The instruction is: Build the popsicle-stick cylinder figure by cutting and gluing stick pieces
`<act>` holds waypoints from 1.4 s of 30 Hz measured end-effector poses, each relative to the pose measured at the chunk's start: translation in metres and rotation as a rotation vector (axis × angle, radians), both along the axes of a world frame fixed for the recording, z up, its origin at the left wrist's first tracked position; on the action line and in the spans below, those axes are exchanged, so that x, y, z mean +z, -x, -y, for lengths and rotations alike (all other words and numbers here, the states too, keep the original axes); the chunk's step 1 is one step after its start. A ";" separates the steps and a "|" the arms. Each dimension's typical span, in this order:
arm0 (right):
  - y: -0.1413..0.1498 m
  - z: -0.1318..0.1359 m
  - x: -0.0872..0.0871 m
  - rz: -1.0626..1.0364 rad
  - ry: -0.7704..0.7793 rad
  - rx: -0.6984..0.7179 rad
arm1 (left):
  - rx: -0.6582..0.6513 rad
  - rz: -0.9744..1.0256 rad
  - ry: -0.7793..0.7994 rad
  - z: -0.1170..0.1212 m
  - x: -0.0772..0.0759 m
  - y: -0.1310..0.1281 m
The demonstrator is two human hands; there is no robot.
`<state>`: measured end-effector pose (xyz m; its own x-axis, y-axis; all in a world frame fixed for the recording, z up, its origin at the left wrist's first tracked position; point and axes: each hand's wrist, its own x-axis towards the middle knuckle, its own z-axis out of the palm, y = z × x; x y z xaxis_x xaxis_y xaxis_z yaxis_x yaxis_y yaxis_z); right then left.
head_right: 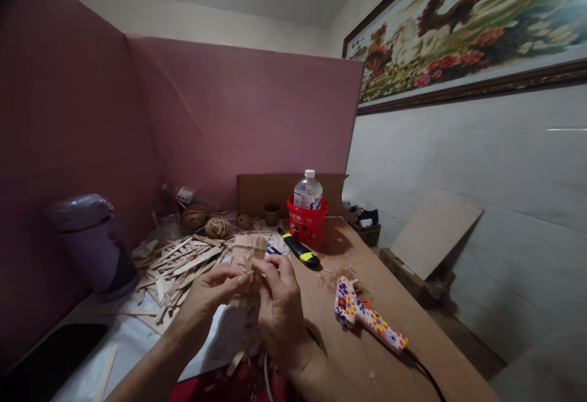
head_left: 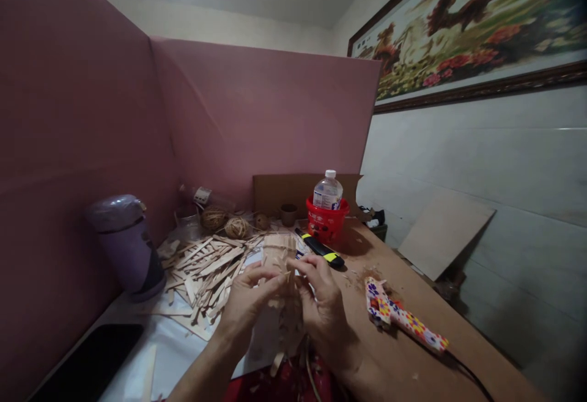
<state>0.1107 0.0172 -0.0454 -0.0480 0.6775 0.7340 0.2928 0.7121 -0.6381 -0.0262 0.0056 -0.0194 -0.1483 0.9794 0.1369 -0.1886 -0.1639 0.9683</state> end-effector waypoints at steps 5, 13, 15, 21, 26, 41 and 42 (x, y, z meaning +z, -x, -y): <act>-0.001 0.004 0.003 0.147 -0.008 0.016 | -0.017 -0.014 0.018 -0.002 -0.004 -0.001; -0.004 -0.003 0.006 -0.050 0.256 -0.027 | -0.149 0.147 0.147 -0.003 -0.008 0.001; -0.005 -0.005 0.007 -0.160 0.316 0.020 | -0.167 0.194 0.189 -0.002 -0.008 0.001; -0.010 -0.005 0.010 -0.316 0.257 -0.027 | -0.179 0.306 0.211 0.002 -0.003 0.000; -0.011 -0.008 0.013 -0.432 0.277 -0.022 | -0.171 0.329 0.158 0.005 0.006 -0.004; -0.010 0.001 0.014 -0.321 0.335 0.069 | -0.268 0.299 0.155 -0.002 -0.002 -0.008; -0.010 0.001 0.015 -0.299 0.332 0.076 | -0.276 0.280 0.136 -0.001 -0.001 -0.009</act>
<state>0.1207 0.0166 -0.0304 0.0744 0.8814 0.4664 0.0159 0.4666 -0.8843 -0.0173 0.0066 -0.0204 0.1095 0.9940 -0.0046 -0.4671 0.0556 0.8824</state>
